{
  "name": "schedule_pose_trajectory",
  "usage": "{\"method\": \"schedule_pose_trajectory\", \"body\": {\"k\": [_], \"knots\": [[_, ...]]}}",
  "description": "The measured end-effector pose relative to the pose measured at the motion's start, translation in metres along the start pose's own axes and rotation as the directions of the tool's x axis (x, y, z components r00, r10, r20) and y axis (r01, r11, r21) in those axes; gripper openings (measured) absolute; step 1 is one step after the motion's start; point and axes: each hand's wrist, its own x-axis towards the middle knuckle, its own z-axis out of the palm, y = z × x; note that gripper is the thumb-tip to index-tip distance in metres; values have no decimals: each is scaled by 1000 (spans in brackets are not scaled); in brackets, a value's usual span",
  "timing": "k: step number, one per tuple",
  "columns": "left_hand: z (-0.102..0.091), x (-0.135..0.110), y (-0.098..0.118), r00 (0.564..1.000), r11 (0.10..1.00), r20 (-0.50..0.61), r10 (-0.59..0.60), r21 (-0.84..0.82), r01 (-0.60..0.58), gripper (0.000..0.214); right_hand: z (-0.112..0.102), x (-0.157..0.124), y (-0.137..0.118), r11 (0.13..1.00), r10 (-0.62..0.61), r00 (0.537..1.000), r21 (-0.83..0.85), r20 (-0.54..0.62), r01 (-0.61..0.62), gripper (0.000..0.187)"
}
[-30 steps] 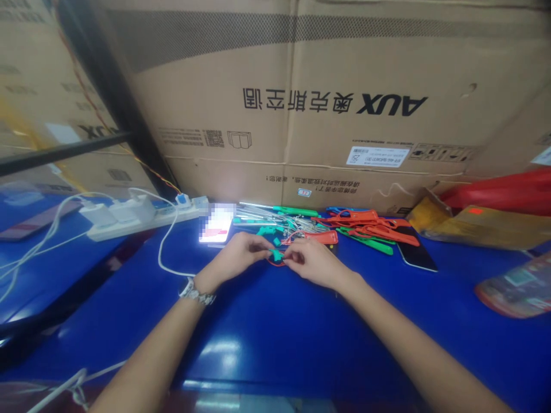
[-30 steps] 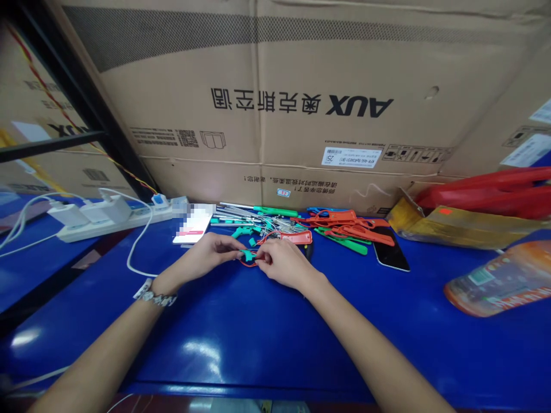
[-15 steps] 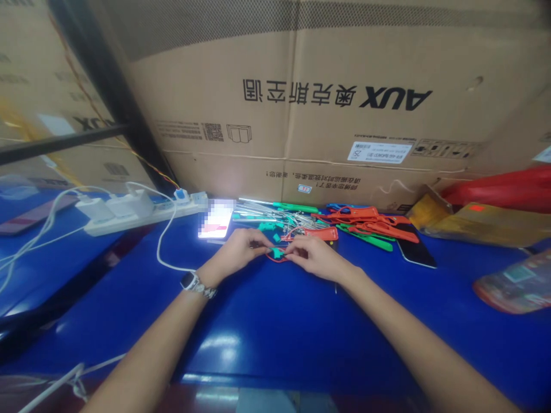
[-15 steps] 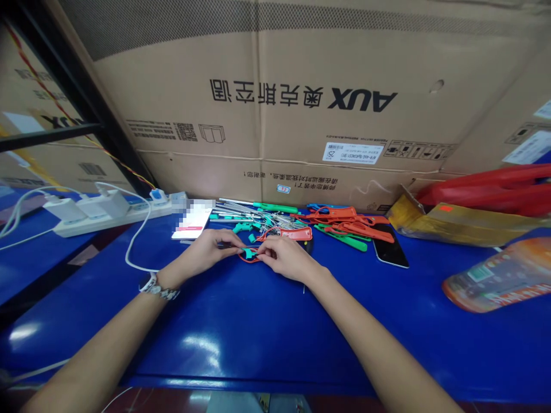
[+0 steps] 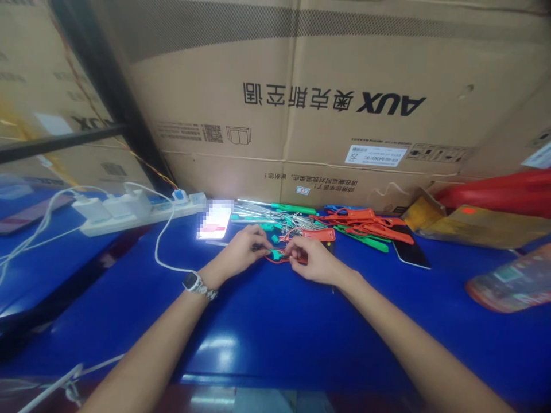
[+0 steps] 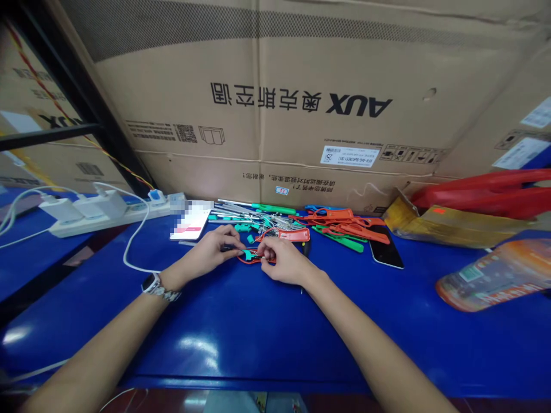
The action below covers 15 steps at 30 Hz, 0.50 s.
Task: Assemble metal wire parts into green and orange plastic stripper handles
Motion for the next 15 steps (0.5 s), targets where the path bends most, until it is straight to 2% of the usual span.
{"method": "schedule_pose_trajectory", "body": {"k": [6,15], "knots": [[0,0,-2,1000,996,14,7,-93,-6,10,0,-2,-2,1000,0,1000,15,-5,0,15],[6,1,0,1000,1000,-8,17,-25,-17,9,1,-2,-1,1000,-1,1000,8,-16,2,9]]}}
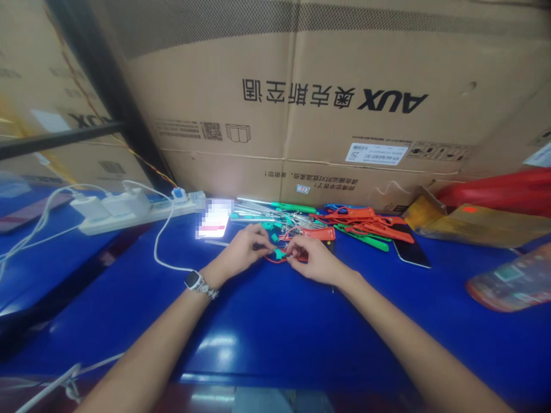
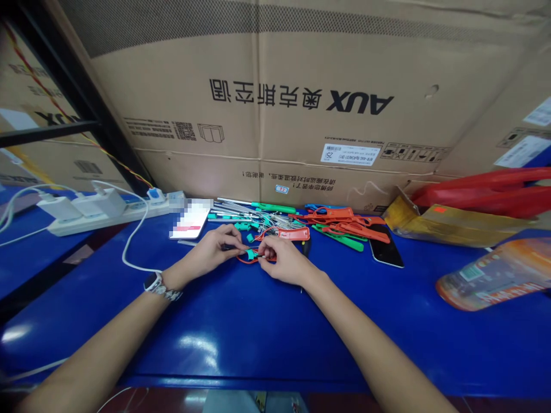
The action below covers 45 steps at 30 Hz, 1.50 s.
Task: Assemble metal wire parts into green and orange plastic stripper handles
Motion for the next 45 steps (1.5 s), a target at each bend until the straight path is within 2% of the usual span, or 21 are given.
{"method": "schedule_pose_trajectory", "body": {"k": [5,15,23,27,29,33,37,40,45], "knots": [[-1,0,3,1000,998,14,1,61,-2,8,-1,0,-2,1000,11,1000,4,3,-11,7],[-5,2,14,991,959,116,67,266,-97,15,1,1,3,1000,-9,1000,-16,6,9,9],[-9,7,10,979,992,198,-49,126,24,10,-1,-1,-2,990,-66,998,-126,25,69,19],[-9,7,9,978,995,196,-77,78,62,10,0,-1,-7,985,-53,998,-160,30,57,13],[-8,6,11,979,995,185,-83,66,72,11,3,1,-9,983,-37,999,-180,9,38,6],[-6,4,14,981,998,183,-67,28,63,14,14,6,-10,960,-19,995,-281,-95,-9,10],[-7,0,14,986,994,127,-105,-10,107,15,22,9,-9,951,-22,987,-308,-157,-28,5],[-12,-5,15,989,995,111,-101,15,100,25,23,9,-9,955,-30,985,-296,-170,-22,5],[-15,-5,16,978,992,197,-68,119,45,9,25,8,-10,963,-39,986,-269,-162,-6,8]]}}
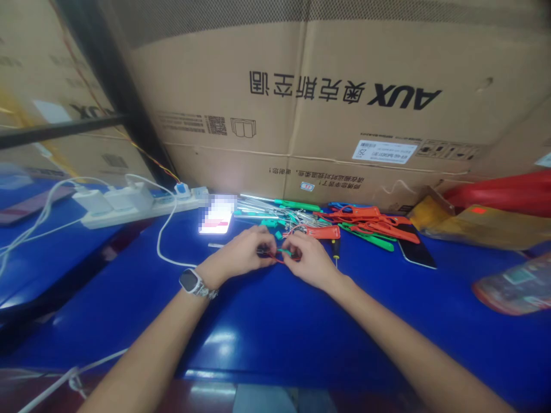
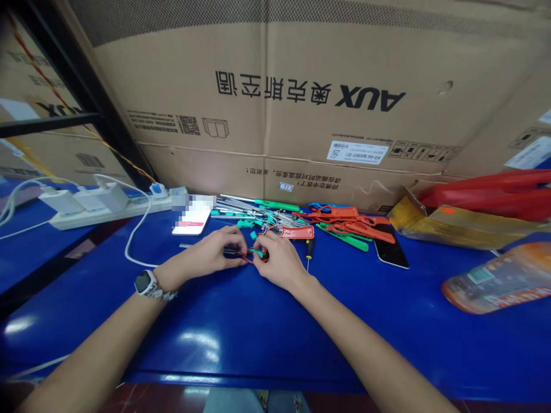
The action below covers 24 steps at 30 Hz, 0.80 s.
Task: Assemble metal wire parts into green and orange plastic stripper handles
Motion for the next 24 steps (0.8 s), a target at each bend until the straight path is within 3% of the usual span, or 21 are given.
{"method": "schedule_pose_trajectory", "body": {"k": [9,14,19,24], "knots": [[0,4,5,995,992,65,75,97,-81,7,0,5,-3,999,30,999,-27,26,-29,13],[0,4,4,994,990,74,82,109,-89,9,-7,9,-13,986,45,994,-165,99,-29,11],[2,5,-1,995,992,64,81,95,-87,10,-11,9,-14,935,-7,991,-351,131,53,5],[3,5,-2,995,992,65,78,96,-84,9,-11,10,-15,913,-3,988,-402,151,65,7]]}}
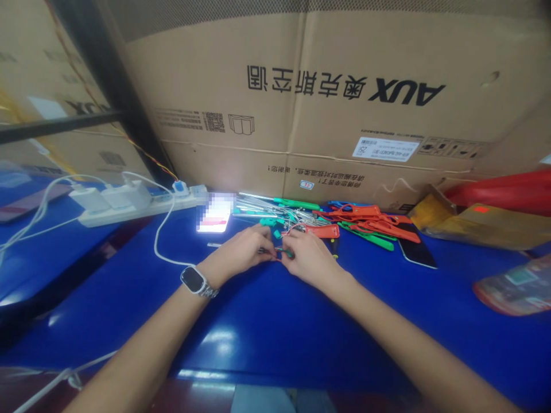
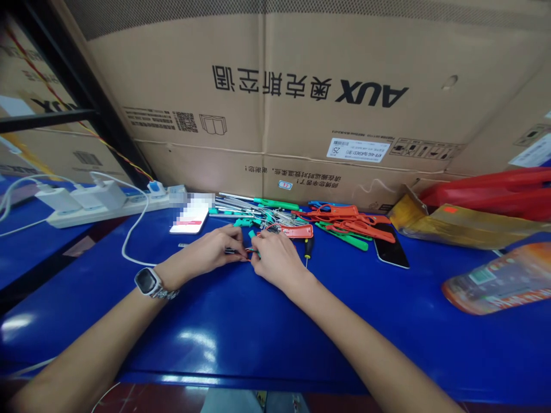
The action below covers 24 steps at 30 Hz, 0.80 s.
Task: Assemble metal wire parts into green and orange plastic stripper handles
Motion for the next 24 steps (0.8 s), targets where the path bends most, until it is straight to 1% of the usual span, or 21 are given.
{"method": "schedule_pose_trajectory", "body": {"k": [2,4,6,9,10,12,15,19,24], "knots": [[0,0,1,1000,1000,6,-17,-19,17,9,0,1,-1,1000,13,1000,17,8,-13,8],[0,-2,2,999,998,6,-33,-56,33,8,1,1,0,997,28,1000,73,7,-28,9],[0,-3,3,999,995,-29,-46,-86,43,7,4,1,2,985,45,999,165,-3,-44,11],[0,-4,2,991,994,-107,-84,-75,76,17,9,0,7,958,54,998,284,-31,-43,16],[0,-3,1,989,994,-110,-94,-65,87,17,11,0,9,951,54,998,307,-42,-38,17],[1,-2,-1,992,995,-80,-97,-43,94,13,13,0,10,940,53,997,340,-57,-31,18],[2,0,-4,996,997,-37,-82,-15,82,16,14,0,10,931,50,996,363,-71,-21,17],[2,1,-2,995,996,-46,-91,10,92,14,14,0,11,935,50,996,355,-75,-20,18],[2,1,3,992,994,-58,-111,17,112,13,13,3,12,943,73,996,328,-46,-54,15]]}}
